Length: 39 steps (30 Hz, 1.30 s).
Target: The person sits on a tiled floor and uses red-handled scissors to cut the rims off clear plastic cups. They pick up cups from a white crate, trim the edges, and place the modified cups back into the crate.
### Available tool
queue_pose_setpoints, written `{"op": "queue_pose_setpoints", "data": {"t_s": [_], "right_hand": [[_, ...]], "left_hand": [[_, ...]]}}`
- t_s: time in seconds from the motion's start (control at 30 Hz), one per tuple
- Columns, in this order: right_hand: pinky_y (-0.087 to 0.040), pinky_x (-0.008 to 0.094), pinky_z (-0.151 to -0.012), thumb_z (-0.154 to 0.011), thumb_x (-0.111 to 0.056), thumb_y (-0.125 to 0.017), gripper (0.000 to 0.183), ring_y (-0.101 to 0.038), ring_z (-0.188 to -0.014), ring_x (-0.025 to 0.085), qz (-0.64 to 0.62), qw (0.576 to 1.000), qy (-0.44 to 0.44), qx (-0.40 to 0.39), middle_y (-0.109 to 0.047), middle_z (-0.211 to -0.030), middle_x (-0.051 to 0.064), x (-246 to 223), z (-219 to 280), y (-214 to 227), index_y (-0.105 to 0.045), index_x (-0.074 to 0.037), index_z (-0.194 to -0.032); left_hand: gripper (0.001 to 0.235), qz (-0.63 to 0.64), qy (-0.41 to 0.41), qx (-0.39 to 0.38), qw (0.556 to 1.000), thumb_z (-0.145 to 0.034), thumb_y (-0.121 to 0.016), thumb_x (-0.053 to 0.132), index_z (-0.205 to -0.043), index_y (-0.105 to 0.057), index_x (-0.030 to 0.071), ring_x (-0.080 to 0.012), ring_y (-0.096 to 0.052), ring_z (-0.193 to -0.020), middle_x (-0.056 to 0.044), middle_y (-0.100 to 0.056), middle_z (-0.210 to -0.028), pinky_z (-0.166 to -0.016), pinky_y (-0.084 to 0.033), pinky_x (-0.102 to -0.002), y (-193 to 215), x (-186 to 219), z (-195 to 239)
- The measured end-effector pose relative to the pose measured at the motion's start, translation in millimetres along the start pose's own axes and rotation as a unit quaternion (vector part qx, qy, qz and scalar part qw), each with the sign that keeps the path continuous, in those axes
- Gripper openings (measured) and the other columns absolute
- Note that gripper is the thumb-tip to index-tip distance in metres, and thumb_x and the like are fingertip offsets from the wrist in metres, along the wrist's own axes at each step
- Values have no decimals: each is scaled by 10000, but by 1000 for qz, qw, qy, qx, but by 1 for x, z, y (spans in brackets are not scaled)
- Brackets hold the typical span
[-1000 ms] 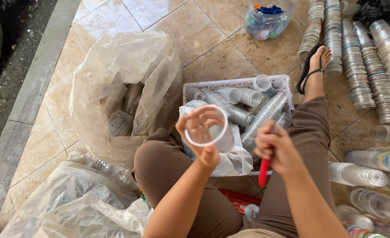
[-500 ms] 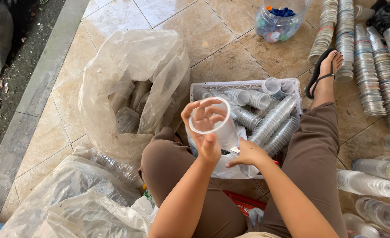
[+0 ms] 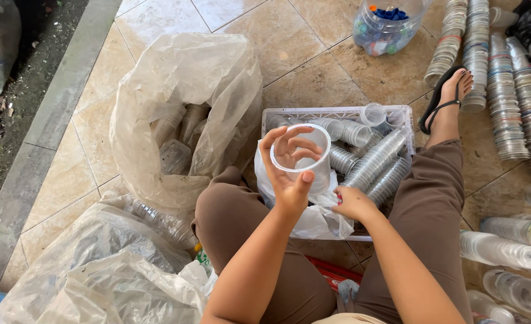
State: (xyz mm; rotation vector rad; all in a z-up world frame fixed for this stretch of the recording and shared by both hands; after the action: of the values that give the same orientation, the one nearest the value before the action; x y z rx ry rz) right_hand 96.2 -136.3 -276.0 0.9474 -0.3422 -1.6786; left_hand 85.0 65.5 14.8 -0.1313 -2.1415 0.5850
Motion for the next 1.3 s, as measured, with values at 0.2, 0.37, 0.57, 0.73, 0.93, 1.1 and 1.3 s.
{"op": "queue_pose_setpoints", "data": {"t_s": [0.2,0.37,0.57,0.73,0.93,1.1,1.3], "right_hand": [[-376,244,-300,-772,-193,-792,142,-459,-308,158,-402,915,2,36,-485,-473,65,-5,-93,-43,-761,-133,-897],[-421,305,-340,-760,-330,-871,380,-493,-424,196,-364,931,-21,-3,-595,-624,109,81,-110,-50,-783,-164,-1091],[-455,386,-484,-738,-317,-872,522,-527,-612,263,-274,962,-19,6,-562,-827,136,-21,-107,-84,-701,-134,-1196],[-483,454,-605,-720,-306,-874,645,-555,-768,320,-195,980,-22,20,-534,-995,158,-26,-76,-81,-632,-108,-1284],[-517,536,-750,-697,-293,-875,794,-588,-956,387,-102,994,-18,44,-502,-1198,185,-20,-55,-81,-550,-78,-1389],[-544,603,-870,-679,-282,-876,919,-616,-1112,443,-32,997,-16,73,-475,-1367,208,-14,-36,-72,-481,-54,-1477],[-511,691,-959,-780,9,-728,1174,-557,-1221,624,-66,986,11,155,-314,-1548,361,-86,60,21,-12,-225,-1681]], "left_hand": [[829,-9,1,12,1000,-847,-769,574,-1391,-340,118,-213,-671,-874,-210,-636,-1222,-703,-597,-312,12,0,1],[808,-8,12,32,999,-854,-756,586,-1378,-356,118,-184,-661,-875,-197,-642,-1216,-709,-587,-288,23,8,-5],[846,21,38,41,998,-827,-778,574,-1380,-353,96,-201,-661,-865,-219,-642,-1197,-698,-580,-292,31,6,-6],[843,58,45,37,997,-817,-796,547,-1382,-368,91,-234,-673,-853,-247,-647,-1183,-684,-588,-317,23,8,-7],[848,70,49,30,996,-823,-783,558,-1395,-360,95,-230,-675,-869,-243,-646,-1199,-703,-585,-310,18,7,-8],[840,67,50,21,996,-832,-773,569,-1391,-366,90,-221,-679,-874,-236,-647,-1203,-708,-585,-299,17,9,-7],[830,62,54,14,996,-839,-770,571,-1390,-366,100,-223,-667,-880,-230,-640,-1216,-694,-583,-307,20,6,-5]]}}
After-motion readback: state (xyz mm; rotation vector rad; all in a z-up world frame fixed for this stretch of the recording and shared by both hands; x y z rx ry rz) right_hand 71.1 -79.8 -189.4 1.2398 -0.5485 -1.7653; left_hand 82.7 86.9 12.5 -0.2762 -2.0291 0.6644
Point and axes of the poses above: each hand's wrist, its own z-axis away from the middle knuckle, its own y-axis out of the back of the hand, x = y × z, the point moved 6 cm from there along -z, towards the middle knuckle
